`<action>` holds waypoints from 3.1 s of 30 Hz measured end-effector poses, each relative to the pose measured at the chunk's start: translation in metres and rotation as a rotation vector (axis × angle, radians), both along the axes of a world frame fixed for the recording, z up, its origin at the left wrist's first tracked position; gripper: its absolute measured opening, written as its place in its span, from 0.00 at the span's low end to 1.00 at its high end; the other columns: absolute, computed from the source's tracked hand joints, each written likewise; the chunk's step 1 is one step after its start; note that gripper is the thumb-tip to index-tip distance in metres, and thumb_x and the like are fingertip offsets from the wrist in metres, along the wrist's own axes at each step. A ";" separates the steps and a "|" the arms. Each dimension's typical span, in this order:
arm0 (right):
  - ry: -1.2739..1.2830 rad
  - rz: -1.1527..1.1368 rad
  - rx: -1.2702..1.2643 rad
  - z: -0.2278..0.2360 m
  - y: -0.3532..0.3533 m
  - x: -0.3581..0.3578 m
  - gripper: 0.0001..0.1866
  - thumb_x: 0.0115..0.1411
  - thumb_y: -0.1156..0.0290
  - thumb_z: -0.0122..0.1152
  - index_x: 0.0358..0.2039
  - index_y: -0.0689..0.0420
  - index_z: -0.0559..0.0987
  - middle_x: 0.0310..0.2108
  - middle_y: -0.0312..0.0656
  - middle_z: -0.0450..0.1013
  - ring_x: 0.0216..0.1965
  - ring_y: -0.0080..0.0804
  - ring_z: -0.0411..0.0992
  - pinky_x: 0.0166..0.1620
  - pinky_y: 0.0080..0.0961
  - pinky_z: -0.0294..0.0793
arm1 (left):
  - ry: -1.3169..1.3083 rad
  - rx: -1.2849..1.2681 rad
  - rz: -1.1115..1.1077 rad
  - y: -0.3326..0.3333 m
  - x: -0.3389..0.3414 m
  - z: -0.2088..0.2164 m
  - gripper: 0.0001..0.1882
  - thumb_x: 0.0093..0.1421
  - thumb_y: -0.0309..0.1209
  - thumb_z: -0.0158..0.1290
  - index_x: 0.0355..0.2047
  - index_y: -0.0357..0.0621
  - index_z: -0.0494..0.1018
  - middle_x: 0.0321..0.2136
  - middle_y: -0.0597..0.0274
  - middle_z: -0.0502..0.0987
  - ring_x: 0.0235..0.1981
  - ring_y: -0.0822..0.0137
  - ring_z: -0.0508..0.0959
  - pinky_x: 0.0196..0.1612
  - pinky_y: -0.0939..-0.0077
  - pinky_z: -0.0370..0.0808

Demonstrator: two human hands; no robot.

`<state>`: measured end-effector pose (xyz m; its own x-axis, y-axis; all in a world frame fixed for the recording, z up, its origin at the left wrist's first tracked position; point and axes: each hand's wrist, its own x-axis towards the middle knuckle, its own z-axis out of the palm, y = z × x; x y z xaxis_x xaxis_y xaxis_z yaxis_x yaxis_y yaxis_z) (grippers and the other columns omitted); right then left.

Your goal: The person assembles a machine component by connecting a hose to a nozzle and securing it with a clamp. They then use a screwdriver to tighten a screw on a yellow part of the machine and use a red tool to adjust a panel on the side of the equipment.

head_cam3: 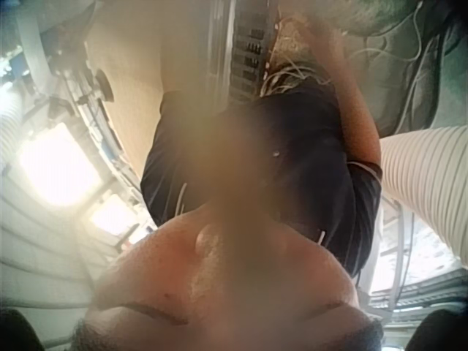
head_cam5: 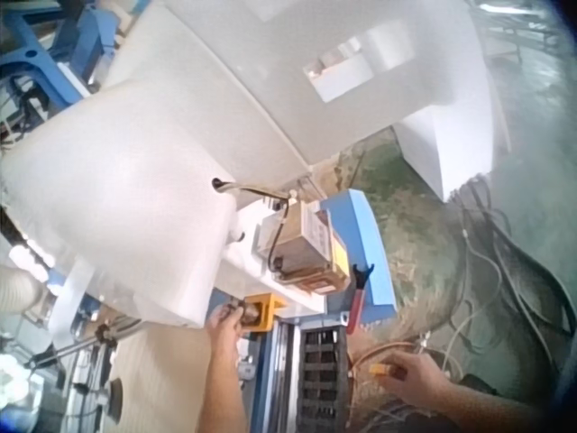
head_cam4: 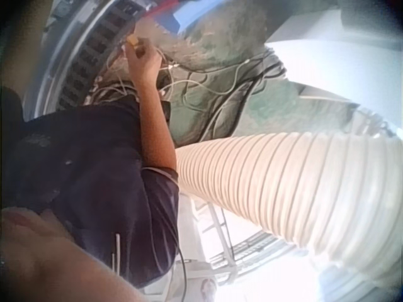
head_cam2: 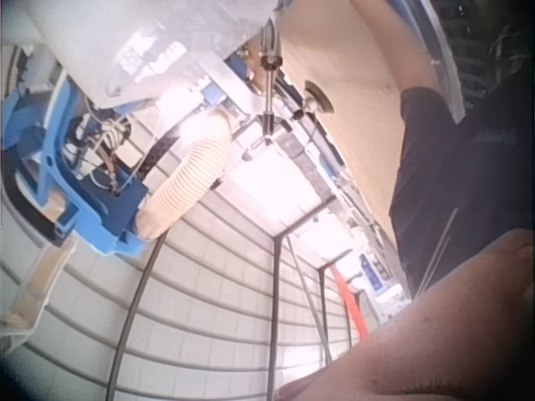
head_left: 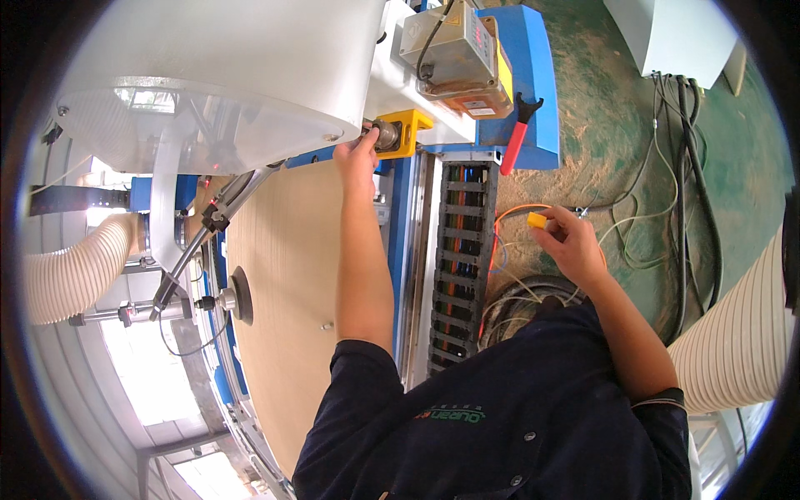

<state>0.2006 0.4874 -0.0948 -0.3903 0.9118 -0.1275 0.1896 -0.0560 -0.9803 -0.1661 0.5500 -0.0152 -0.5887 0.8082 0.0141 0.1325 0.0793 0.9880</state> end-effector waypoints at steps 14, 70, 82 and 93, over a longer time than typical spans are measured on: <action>-0.006 0.014 0.003 -0.004 -0.001 -0.004 0.16 0.55 0.68 0.69 0.41 0.61 0.78 0.20 0.38 0.69 0.21 0.24 0.66 0.28 0.23 0.67 | -0.011 -0.053 -0.011 -0.001 0.000 0.004 0.10 0.57 0.25 0.60 0.38 0.40 0.73 0.18 0.71 0.65 0.13 0.81 0.59 0.16 0.83 0.54; -0.010 0.064 0.024 -0.001 -0.006 -0.005 0.14 0.55 0.68 0.68 0.40 0.60 0.78 0.20 0.39 0.70 0.20 0.26 0.67 0.27 0.25 0.67 | 0.189 -0.044 -0.057 -0.009 -0.006 -0.018 0.29 0.48 0.31 0.69 0.49 0.47 0.68 0.41 0.64 0.73 0.18 0.80 0.64 0.18 0.86 0.57; -0.021 0.070 0.035 -0.012 -0.010 -0.009 0.15 0.55 0.66 0.69 0.38 0.60 0.78 0.19 0.39 0.71 0.20 0.28 0.69 0.26 0.26 0.67 | 0.358 0.067 -0.051 -0.004 -0.026 -0.038 0.28 0.51 0.27 0.66 0.52 0.44 0.68 0.46 0.61 0.74 0.22 0.78 0.69 0.19 0.85 0.62; -0.031 0.056 0.033 -0.005 -0.010 -0.008 0.16 0.55 0.66 0.69 0.40 0.60 0.78 0.20 0.40 0.72 0.20 0.28 0.69 0.27 0.26 0.68 | 0.042 0.049 -0.016 -0.010 -0.004 -0.012 0.21 0.55 0.33 0.65 0.46 0.44 0.70 0.28 0.66 0.74 0.16 0.80 0.64 0.17 0.84 0.57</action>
<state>0.1921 0.4774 -0.0997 -0.4368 0.8928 -0.1101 0.2218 -0.0118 -0.9750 -0.1705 0.5396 -0.0274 -0.5741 0.8150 0.0781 0.1748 0.0288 0.9842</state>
